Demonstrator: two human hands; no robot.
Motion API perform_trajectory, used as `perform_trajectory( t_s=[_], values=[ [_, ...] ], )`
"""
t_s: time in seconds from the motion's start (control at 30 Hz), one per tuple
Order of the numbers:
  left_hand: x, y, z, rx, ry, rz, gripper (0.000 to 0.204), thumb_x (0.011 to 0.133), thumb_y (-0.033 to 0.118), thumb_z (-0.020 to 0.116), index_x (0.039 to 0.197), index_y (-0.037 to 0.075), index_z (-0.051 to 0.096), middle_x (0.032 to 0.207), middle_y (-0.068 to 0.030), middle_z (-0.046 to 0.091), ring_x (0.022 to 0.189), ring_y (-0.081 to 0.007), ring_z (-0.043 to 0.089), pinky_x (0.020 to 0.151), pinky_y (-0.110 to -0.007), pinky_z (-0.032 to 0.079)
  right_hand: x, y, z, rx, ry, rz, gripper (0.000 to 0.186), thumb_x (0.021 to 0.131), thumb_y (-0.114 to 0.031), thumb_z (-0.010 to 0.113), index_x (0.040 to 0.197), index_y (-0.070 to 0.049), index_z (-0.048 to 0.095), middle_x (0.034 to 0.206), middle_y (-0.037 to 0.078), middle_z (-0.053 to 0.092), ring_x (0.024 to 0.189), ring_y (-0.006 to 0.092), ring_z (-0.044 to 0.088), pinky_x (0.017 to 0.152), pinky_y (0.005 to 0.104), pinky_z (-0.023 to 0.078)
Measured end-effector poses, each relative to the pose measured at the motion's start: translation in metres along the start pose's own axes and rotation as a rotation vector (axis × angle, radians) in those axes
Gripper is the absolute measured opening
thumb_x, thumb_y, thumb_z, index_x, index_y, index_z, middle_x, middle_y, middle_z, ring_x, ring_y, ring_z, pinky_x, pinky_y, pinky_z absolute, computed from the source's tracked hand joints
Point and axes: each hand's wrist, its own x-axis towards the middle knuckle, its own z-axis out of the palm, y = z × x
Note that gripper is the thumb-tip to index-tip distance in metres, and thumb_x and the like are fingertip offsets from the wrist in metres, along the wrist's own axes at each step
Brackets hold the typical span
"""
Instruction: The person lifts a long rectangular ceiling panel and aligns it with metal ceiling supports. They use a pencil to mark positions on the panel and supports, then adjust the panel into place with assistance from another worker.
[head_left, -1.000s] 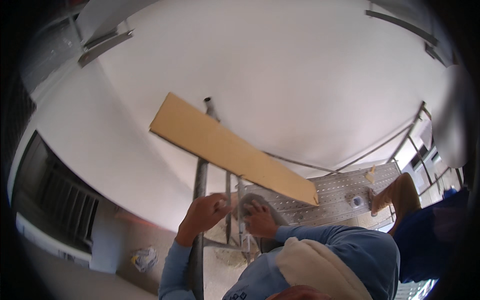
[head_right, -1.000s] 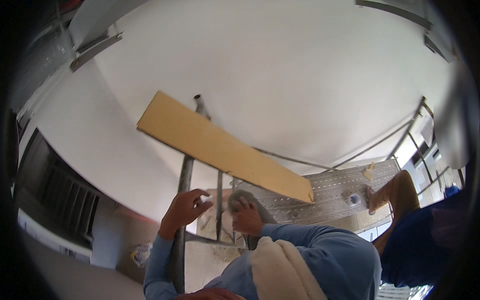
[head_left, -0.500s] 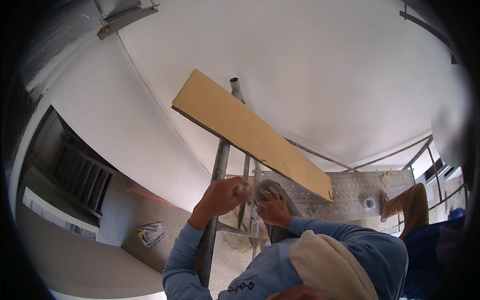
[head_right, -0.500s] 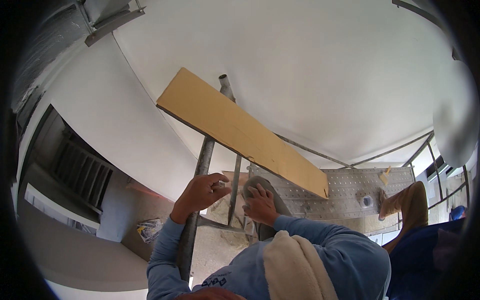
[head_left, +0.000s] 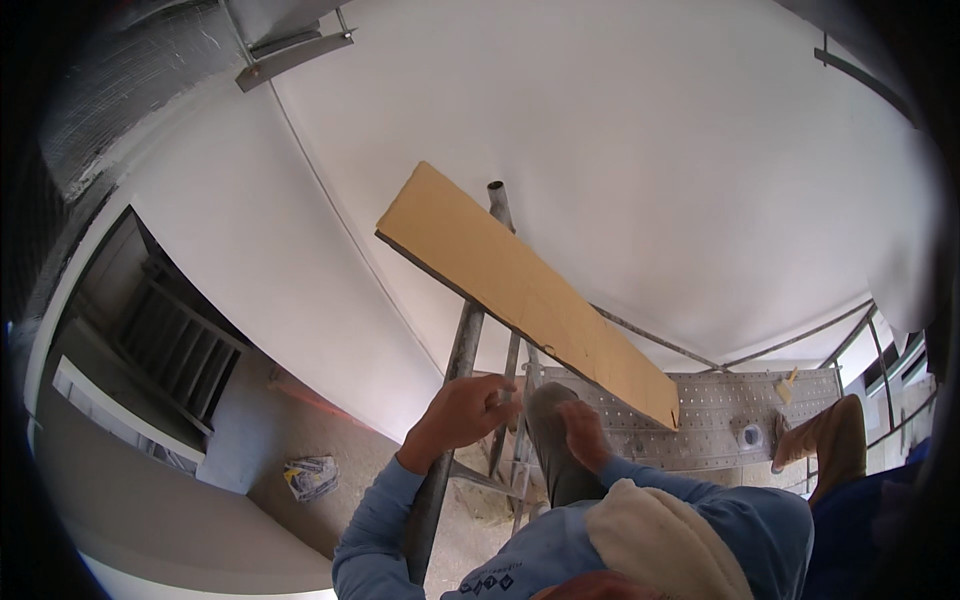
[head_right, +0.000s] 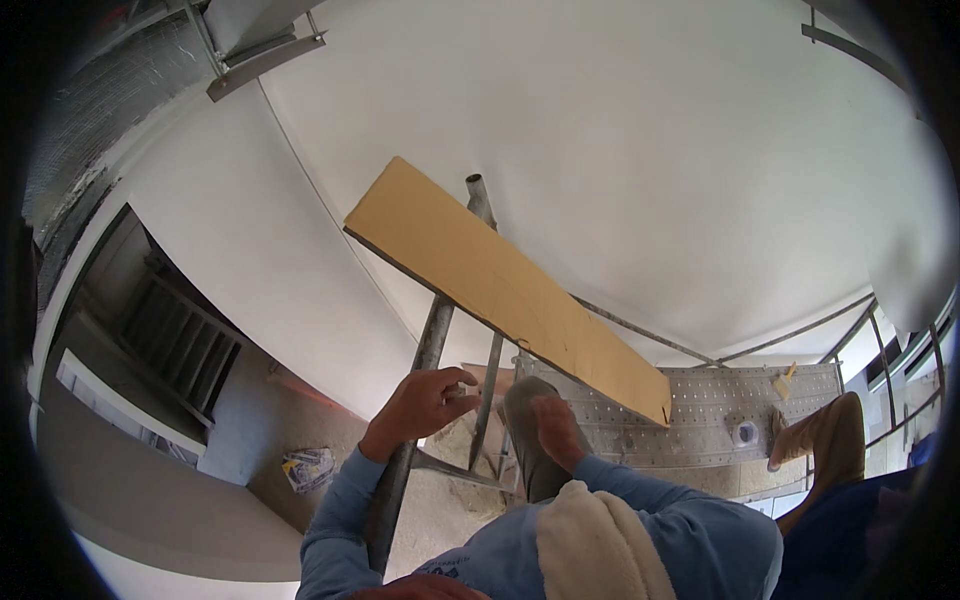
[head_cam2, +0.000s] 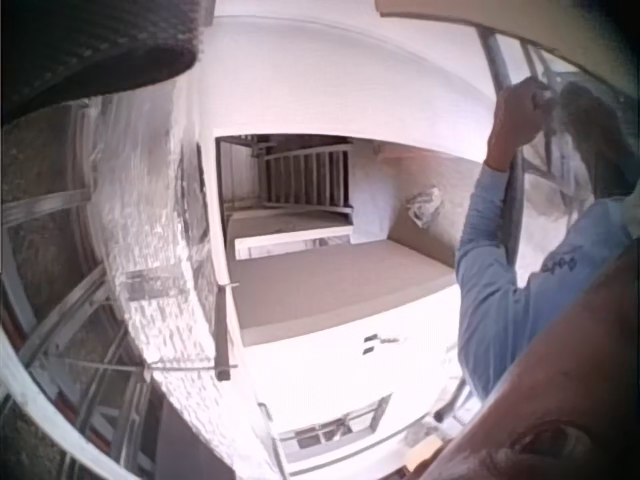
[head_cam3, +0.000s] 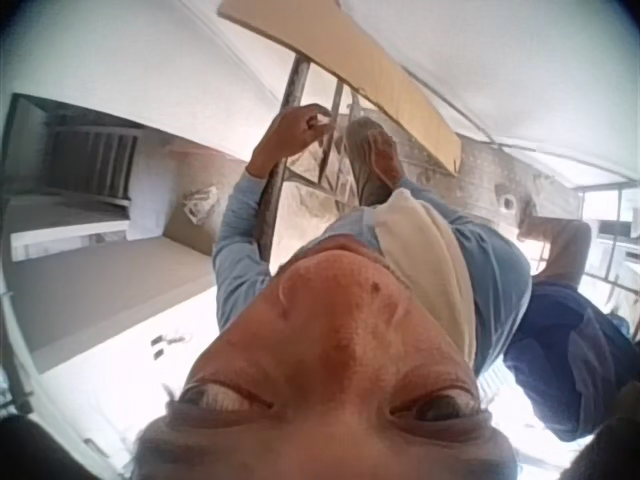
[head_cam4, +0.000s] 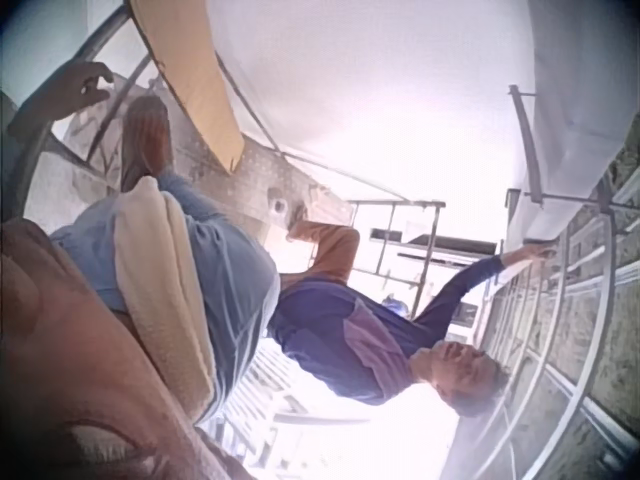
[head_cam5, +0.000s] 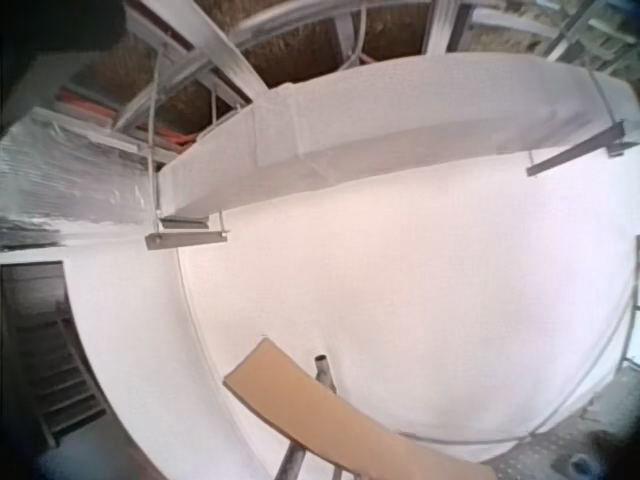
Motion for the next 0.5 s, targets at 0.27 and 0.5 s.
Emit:
perform_trajectory(
  t_s=[0.27,0.5],
  values=[
    [0.005,-0.049,-0.008,-0.345,0.822,-0.229,0.018,0.092,0.013,0.073,0.104,0.002,0.066,0.082,-0.0015,0.068,0.057,-0.0046,0.051,0.052,-0.025,0.041,-0.012,0.088,-0.055,1.099,0.474,1.440,0.083,0.095,-0.062,0.052,0.152,-0.005,0.030,0.145,0.021,0.045,0.120,0.0378,0.055,0.095,0.0510,0.049],
    [0.079,-0.077,-0.059,-0.823,0.894,-0.381,0.079,0.090,0.044,0.073,0.146,0.008,0.031,0.120,-0.0112,0.063,0.047,-0.0041,0.032,0.038,-0.020,0.019,-0.019,0.175,-0.059,1.176,0.671,1.474,0.086,0.093,-0.073,0.044,0.159,-0.024,0.016,0.160,0.019,0.026,0.138,0.0475,0.038,0.106,0.0654,0.039]
  ],
)
